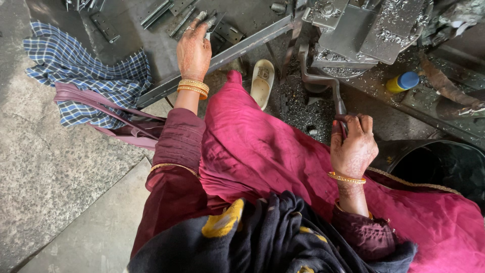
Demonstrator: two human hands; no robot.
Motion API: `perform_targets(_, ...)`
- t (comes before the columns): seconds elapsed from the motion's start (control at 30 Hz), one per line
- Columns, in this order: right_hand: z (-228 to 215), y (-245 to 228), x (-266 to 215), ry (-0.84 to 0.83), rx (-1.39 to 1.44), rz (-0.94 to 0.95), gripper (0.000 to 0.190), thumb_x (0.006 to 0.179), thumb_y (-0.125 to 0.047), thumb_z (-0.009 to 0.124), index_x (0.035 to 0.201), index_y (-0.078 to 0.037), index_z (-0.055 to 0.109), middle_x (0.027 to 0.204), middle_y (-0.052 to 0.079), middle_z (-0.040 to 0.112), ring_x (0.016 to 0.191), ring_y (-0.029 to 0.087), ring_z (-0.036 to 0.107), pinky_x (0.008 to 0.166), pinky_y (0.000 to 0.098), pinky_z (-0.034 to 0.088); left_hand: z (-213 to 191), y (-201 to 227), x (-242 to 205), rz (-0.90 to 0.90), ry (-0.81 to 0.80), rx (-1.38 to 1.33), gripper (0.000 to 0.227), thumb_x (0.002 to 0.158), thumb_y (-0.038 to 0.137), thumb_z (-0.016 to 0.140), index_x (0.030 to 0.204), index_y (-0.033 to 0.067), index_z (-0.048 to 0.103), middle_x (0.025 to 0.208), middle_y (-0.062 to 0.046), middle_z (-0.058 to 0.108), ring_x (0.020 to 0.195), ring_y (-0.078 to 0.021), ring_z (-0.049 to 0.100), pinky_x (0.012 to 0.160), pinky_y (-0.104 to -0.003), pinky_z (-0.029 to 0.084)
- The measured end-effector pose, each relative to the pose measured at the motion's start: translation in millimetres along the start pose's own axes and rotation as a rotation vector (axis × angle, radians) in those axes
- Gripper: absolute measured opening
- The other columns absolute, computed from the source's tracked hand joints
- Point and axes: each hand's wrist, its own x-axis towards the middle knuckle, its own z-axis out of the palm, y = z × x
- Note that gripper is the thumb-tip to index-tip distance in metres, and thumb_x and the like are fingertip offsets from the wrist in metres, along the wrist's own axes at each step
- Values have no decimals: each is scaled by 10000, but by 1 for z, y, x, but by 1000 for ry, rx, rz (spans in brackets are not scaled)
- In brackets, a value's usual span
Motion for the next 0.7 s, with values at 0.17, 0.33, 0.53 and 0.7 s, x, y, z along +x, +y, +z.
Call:
perform_targets(0.17,0,1,-1,7,0,-14,153,998,-179,756,1117,-92,717,1171,119,637,910,325,698,741,434,557,0,0,0,3,5,-7,332,876,32,708,1207,60,697,1349,-199,654,1160,-374,666,985,-448,540)
perform_targets(0.33,-1,0,0,1,3,-8,143,998,-173,752,1113,-95,717,1159,117,635,904,324,697,733,433,554,-2,1,-1,-5,12,-17,335,876,34,705,1210,59,696,1347,-205,653,1158,-380,664,981,-449,541)
perform_targets(0.53,-3,-3,1,5,13,-14,143,996,-166,751,1113,-93,713,1145,116,631,908,329,691,737,436,552,-1,2,0,-7,13,-23,333,881,39,702,1213,61,697,1352,-200,653,1164,-378,663,987,-448,540)
perform_targets(0.7,-3,-3,0,10,19,-15,144,993,-162,751,1112,-91,713,1128,116,629,903,332,688,737,435,553,-1,-1,-1,-2,7,-8,332,884,44,702,1215,57,699,1354,-195,650,1164,-375,660,991,-452,531)
